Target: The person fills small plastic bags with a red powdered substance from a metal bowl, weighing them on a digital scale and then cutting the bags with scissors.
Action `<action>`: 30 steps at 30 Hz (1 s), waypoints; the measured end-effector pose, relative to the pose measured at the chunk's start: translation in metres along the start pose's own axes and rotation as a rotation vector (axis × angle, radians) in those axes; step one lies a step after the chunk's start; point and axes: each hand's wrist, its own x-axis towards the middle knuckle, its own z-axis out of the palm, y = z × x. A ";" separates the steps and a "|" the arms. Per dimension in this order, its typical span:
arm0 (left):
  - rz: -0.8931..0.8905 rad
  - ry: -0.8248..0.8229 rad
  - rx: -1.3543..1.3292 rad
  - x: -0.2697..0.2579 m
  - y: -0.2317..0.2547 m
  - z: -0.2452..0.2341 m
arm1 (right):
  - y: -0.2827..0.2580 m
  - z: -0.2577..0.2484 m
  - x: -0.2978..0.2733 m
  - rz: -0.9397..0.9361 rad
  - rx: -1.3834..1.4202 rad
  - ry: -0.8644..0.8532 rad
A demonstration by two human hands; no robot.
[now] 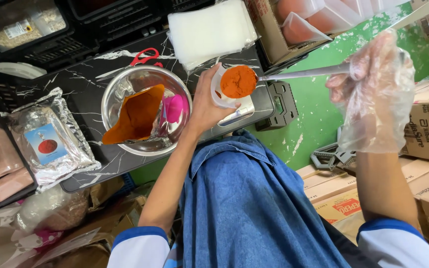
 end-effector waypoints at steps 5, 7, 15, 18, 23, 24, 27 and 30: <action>0.045 -0.067 0.091 0.003 -0.002 0.009 | 0.002 0.092 0.047 0.432 -0.708 0.935; 0.055 -0.062 0.095 0.005 -0.003 0.014 | 0.004 0.132 0.067 0.484 -1.008 0.639; -0.029 0.094 -0.136 0.011 -0.002 0.038 | 0.040 0.130 0.088 0.417 -1.516 -0.306; -0.068 0.142 -0.148 0.011 0.000 0.052 | 0.040 0.134 0.087 0.417 -1.507 -0.284; -0.103 0.191 -0.108 0.010 0.010 0.073 | 0.037 0.141 0.085 0.417 -1.498 -0.236; -0.104 0.192 -0.108 0.010 0.015 0.073 | 0.036 0.143 0.085 0.418 -1.498 -0.238; -0.056 0.207 -0.200 0.009 0.026 0.073 | 0.034 0.147 0.082 0.421 -1.494 -0.209; -0.028 0.193 -0.161 0.006 0.022 0.081 | 0.030 0.149 0.079 0.425 -1.494 -0.175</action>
